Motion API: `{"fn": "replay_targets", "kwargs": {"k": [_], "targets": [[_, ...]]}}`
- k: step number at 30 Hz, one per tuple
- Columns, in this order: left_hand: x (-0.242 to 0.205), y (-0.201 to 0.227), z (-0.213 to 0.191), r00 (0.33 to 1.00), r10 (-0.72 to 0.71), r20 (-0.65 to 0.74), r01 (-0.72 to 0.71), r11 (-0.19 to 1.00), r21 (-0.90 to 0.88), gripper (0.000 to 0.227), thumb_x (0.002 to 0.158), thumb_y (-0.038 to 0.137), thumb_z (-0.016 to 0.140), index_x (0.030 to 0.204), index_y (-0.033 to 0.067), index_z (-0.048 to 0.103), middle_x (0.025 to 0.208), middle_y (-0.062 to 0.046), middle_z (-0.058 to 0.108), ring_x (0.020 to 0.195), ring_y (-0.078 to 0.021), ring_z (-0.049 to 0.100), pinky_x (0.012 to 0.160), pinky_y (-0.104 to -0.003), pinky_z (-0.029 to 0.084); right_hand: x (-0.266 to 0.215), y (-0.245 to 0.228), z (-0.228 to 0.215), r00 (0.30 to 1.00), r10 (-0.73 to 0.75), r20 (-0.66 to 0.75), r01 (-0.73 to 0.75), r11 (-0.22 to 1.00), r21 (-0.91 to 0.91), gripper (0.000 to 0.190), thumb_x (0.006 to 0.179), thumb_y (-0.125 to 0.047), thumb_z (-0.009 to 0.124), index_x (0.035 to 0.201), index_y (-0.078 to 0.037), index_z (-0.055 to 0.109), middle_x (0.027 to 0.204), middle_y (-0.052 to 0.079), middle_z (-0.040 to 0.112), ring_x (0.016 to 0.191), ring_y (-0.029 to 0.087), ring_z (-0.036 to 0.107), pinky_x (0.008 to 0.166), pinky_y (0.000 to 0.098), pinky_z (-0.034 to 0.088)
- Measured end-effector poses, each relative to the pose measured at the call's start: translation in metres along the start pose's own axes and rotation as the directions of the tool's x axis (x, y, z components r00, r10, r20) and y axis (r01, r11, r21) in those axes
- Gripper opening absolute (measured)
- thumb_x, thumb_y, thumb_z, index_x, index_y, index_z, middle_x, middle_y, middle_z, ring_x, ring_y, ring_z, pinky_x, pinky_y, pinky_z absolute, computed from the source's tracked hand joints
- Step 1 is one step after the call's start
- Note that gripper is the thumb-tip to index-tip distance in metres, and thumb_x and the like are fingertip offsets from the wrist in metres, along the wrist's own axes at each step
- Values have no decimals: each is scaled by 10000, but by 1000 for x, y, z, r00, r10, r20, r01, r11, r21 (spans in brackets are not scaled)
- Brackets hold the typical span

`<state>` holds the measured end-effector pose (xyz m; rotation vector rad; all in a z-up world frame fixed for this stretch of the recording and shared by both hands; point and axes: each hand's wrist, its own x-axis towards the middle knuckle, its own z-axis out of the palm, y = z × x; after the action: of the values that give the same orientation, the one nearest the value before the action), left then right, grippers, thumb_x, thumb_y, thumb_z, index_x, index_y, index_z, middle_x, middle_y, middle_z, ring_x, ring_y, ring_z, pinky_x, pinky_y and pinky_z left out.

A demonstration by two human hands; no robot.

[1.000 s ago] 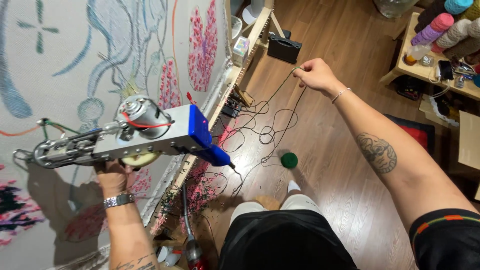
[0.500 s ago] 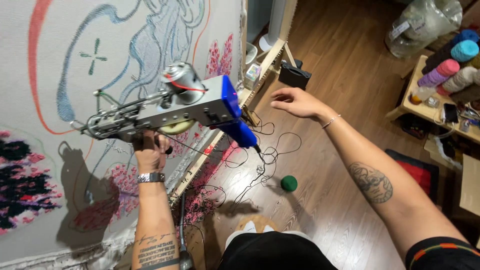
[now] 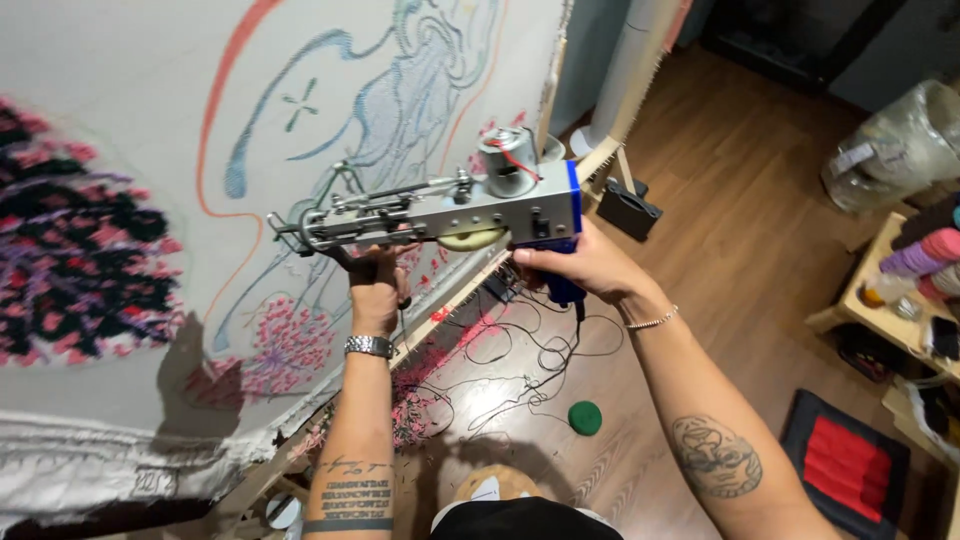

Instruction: The recorder uses a tufting gun to apply yarn to a large canvas frame to create a rug.

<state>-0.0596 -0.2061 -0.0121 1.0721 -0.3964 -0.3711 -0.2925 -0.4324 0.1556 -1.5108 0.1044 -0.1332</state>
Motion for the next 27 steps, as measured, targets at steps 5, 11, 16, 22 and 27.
{"fn": "replay_targets", "kwargs": {"k": [5,11,16,22,27], "targets": [[-19,15,-5,994,35,-104,-18,988,154,181,980,218,676,1036,62,604,619,-20,553,423,-111,453,387,-293,338,-11,-3,19,996,24,-89,-26,999,-20,271,828,-150,828,1004,-22,667,830,55,701,709,154,690,620,320,577],[-37,30,-11,967,252,-22,-219,879,422,195,951,124,755,1052,20,625,928,9,660,870,-112,614,797,-261,511,-26,17,31,991,41,-131,-34,998,55,198,828,-140,822,911,-10,698,769,54,670,657,151,635,587,319,520],[-50,38,-5,965,258,41,-260,928,269,154,974,69,705,1063,52,581,1023,-50,738,967,-129,690,883,-282,543,-36,29,30,987,49,-153,-37,996,82,193,825,-140,818,884,-14,684,725,49,640,623,152,607,556,326,499],[-66,69,13,975,209,72,-221,945,243,82,996,64,658,1060,48,611,1045,-69,777,973,-131,699,879,-283,542,-38,33,28,991,24,-135,-11,995,98,186,820,-142,815,865,-21,682,704,51,637,601,158,609,543,331,511],[-69,77,13,964,240,117,-268,866,422,97,1056,94,629,1001,16,645,1000,-63,790,888,-103,662,794,-270,532,-36,28,29,988,5,-152,3,999,51,176,824,-130,816,869,-14,691,708,57,647,604,159,618,546,324,504]]}}
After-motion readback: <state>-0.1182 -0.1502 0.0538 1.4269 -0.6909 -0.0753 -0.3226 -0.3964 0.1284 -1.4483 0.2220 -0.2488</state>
